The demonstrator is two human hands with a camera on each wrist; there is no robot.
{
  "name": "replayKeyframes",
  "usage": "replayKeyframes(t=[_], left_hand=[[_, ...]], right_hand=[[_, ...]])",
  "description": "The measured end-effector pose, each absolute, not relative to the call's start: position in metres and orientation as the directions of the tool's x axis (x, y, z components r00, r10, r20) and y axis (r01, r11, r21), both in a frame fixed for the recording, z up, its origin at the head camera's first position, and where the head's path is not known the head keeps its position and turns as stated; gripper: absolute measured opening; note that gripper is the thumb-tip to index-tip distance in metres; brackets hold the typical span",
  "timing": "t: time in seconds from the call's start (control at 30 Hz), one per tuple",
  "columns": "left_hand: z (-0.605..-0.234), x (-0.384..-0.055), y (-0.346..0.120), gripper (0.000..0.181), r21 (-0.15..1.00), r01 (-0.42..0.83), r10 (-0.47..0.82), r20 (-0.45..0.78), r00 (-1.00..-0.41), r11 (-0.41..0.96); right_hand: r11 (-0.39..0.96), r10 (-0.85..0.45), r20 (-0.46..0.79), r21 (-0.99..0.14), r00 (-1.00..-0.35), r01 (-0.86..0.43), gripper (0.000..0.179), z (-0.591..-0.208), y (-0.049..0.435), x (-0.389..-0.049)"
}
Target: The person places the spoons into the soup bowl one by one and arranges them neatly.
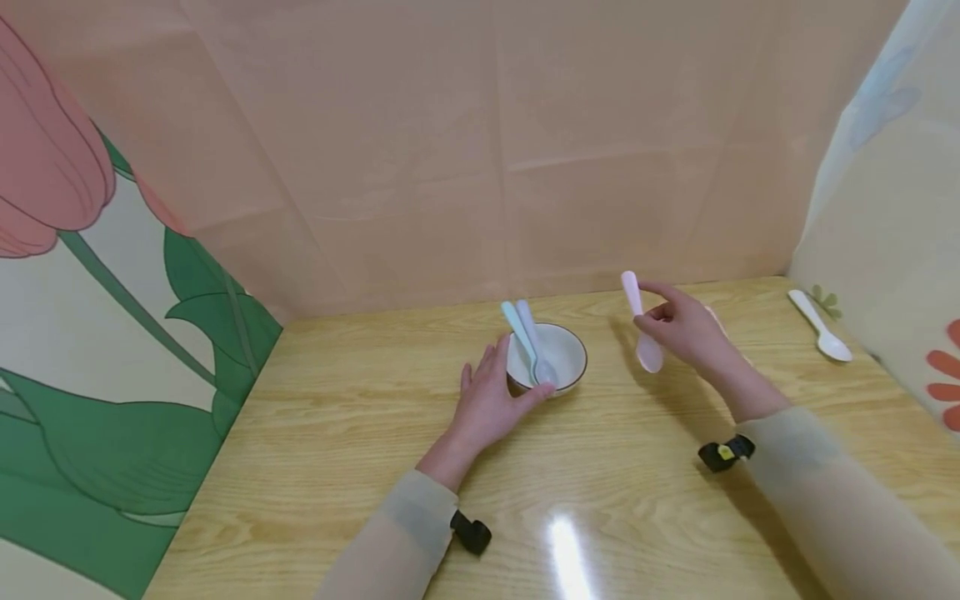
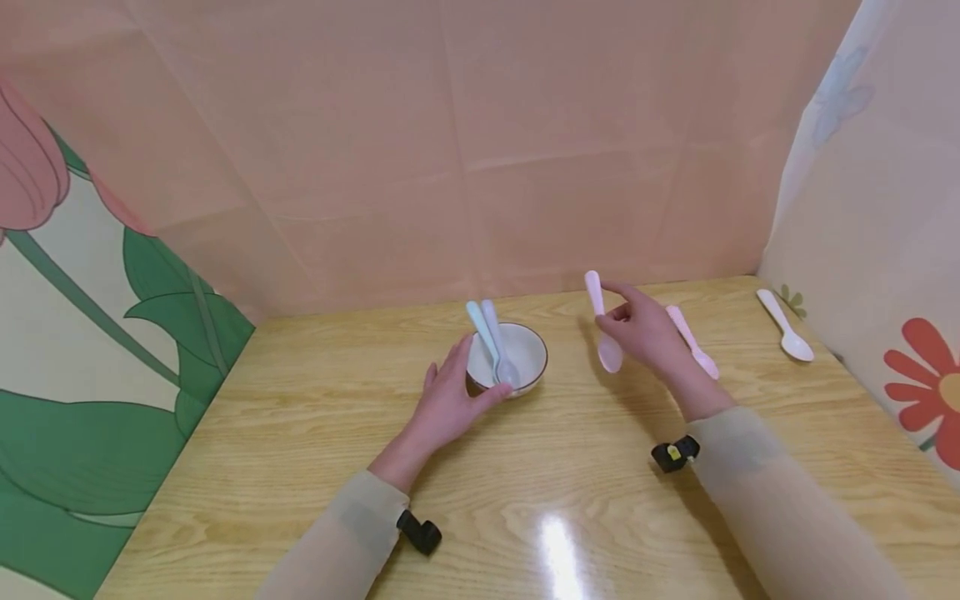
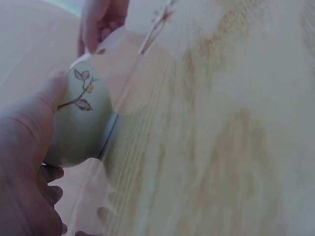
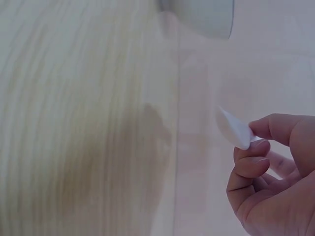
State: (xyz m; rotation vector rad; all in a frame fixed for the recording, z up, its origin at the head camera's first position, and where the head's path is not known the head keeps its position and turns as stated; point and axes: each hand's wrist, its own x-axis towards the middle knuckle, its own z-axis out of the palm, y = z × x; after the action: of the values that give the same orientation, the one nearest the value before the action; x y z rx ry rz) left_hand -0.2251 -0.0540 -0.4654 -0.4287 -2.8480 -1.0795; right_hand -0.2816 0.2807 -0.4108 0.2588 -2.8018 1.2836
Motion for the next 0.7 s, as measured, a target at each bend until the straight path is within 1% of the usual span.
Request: replayKeyframes(t=[0.13,0.43,0.7], left_hand=[[-0.465,-0.225,-0.053,0.108,0.640,0.279,0.231,0.161,-0.960,0.716],[-0.465,-0.226,-0.052,0.109,0.643,0.273,0.227,0.155,-0.961,0.716],[-0.464,-0.226,-0.053,0.109,0.646,0.264,0.225,0.144,-0.964,0.716]], right_hand=[[0.598,-0.135,0.153,-0.776,-0.979,-0.203,0.069,-0.407,0.268,-0.281],[0.535,-0.123,0.178,-0.817,-0.976,-0.217,0.069,-0.399,0.244,-0.282],[0.445,-0.154,0.167,-0.868,-0.974,-0.219,0.072,-0.395,0.221,-0.283]])
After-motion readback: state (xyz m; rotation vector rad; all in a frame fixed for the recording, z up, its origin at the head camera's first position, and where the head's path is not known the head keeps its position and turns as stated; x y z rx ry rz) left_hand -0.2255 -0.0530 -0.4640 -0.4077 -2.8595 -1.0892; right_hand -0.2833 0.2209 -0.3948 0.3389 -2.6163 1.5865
